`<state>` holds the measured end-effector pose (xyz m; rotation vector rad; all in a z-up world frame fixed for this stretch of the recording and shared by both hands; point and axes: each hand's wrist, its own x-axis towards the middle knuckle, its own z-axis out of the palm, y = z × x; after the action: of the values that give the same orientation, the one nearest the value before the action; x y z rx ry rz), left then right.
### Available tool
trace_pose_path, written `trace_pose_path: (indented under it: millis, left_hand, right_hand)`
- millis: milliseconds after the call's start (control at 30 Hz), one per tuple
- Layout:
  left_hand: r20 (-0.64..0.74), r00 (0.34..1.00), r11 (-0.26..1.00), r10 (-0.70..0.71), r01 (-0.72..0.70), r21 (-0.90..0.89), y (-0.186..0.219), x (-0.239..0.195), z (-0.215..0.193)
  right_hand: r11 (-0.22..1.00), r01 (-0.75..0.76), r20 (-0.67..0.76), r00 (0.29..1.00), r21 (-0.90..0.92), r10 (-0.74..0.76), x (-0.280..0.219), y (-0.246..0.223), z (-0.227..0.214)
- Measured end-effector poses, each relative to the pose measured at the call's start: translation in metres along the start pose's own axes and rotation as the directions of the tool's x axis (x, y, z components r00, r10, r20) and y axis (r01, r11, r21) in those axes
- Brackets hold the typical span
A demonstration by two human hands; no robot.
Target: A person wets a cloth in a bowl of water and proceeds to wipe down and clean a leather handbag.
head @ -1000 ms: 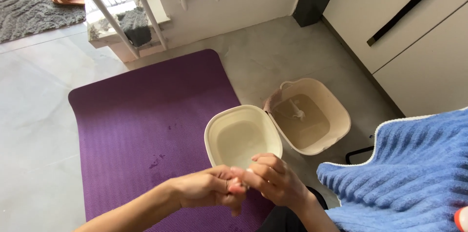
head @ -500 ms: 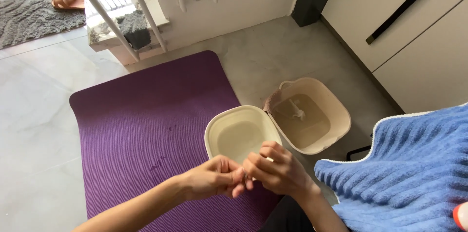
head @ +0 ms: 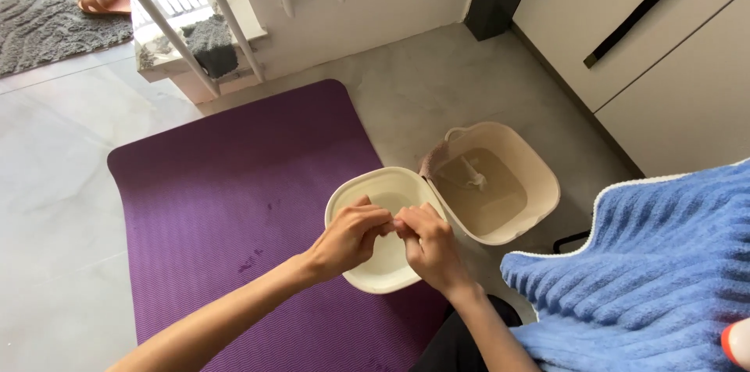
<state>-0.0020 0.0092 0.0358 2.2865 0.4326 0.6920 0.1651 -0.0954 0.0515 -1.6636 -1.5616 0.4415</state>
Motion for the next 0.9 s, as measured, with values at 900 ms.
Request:
trace_pose_path:
  millis: [900]
  left_hand:
    - [0.353,0.816,0.45,0.458,-0.556,0.699,-0.106,-0.019,0.066]
  right_hand:
    - [0.739,-0.668,0.345,0.674,-0.095,0.653,-0.011,0.103,0.073]
